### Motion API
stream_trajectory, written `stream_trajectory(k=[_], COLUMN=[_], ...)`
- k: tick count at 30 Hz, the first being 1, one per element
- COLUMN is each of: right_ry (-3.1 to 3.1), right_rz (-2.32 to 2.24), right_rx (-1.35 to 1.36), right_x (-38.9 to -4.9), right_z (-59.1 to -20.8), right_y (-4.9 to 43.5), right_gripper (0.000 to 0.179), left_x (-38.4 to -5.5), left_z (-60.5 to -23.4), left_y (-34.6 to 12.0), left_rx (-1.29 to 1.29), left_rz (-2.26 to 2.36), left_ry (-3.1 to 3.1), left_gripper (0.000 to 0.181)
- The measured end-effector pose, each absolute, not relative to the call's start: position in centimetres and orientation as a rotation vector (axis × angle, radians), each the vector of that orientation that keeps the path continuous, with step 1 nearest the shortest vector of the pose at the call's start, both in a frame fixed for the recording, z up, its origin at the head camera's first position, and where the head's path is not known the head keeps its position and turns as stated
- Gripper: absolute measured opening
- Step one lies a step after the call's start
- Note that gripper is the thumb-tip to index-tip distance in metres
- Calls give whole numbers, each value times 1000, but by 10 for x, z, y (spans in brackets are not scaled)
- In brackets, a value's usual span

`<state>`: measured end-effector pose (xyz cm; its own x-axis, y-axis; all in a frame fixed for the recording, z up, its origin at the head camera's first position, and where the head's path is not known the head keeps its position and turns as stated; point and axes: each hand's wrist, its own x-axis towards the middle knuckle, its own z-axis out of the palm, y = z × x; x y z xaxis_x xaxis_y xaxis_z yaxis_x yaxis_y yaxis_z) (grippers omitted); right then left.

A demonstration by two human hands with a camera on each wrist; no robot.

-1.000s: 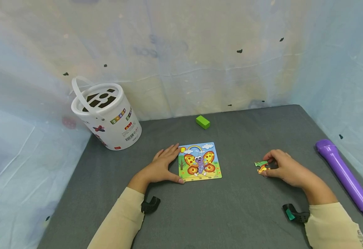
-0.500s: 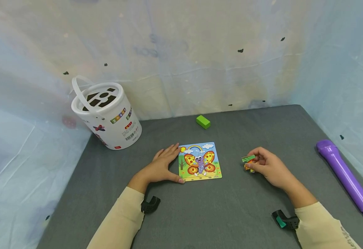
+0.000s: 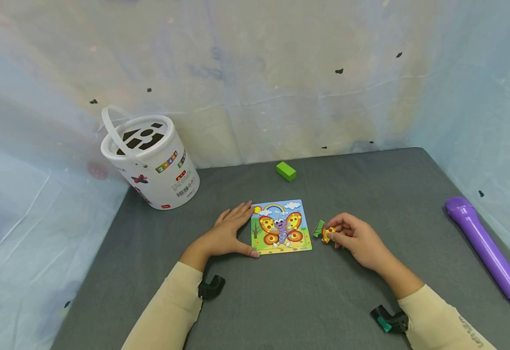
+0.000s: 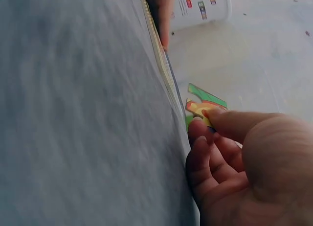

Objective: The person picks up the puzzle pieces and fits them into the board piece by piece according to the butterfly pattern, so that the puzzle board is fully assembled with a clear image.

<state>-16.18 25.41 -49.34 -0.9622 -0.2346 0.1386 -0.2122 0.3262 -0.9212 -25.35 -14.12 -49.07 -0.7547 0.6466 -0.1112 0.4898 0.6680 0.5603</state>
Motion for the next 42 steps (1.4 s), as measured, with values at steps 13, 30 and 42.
stream_trajectory(k=[13, 30, 42], right_ry=[2477, 2551, 2725], right_rz=[-1857, -1784, -1545], right_rx=[-527, -586, -538], right_x=[-166, -203, -219], right_z=[-498, -489, -490], right_y=[216, 149, 123], right_gripper=[16, 19, 16], left_x=[-253, -253, -253], left_z=[-491, -490, -491], left_y=[-141, -140, -141], left_rx=[911, 920, 924], left_rz=[749, 741, 755], left_ry=[2589, 2598, 2598], left_gripper=[131, 132, 132])
